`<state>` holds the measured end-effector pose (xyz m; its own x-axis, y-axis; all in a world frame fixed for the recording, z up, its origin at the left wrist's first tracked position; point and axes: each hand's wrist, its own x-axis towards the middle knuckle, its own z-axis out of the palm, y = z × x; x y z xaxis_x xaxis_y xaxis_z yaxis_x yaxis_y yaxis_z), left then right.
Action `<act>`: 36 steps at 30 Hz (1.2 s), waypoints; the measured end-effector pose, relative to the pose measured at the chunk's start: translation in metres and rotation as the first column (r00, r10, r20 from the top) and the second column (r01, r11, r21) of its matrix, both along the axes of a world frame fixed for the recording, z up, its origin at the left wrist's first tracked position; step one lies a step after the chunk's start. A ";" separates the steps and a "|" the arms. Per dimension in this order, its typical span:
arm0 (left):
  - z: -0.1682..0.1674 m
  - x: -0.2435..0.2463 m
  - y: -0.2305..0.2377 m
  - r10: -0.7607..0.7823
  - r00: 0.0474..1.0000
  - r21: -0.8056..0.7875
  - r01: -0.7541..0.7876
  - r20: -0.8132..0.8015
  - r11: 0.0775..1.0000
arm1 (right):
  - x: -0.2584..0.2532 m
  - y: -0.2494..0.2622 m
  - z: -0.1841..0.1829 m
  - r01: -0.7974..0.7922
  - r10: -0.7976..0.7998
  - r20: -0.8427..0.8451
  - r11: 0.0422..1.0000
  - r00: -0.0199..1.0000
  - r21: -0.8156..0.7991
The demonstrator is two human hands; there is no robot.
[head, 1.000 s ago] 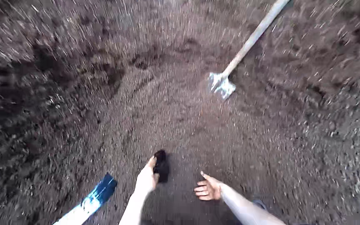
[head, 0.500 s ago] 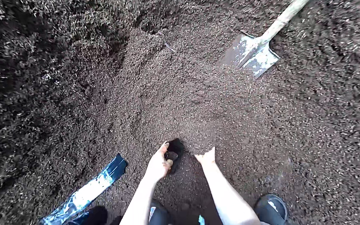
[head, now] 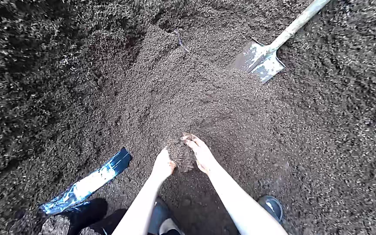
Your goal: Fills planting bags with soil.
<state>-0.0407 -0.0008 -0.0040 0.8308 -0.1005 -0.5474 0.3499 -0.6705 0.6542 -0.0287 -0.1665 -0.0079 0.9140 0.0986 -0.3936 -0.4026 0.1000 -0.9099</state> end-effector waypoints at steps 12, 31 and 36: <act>-0.011 0.015 0.013 -0.203 0.979 0.305 0.198 -0.014 0.932 | -0.065 -0.156 -0.128 0.770 -0.727 -0.465 0.623 0.506 -0.135; -0.007 0.039 -0.020 -0.192 0.981 0.050 0.194 -0.041 0.980 | 0.015 -0.101 -0.083 0.739 -0.547 -0.502 0.424 0.670 0.524; -0.006 0.034 -0.024 -0.115 0.993 0.043 0.116 -0.033 0.992 | -0.004 -0.045 -0.056 0.471 -0.235 -0.408 0.447 0.882 0.760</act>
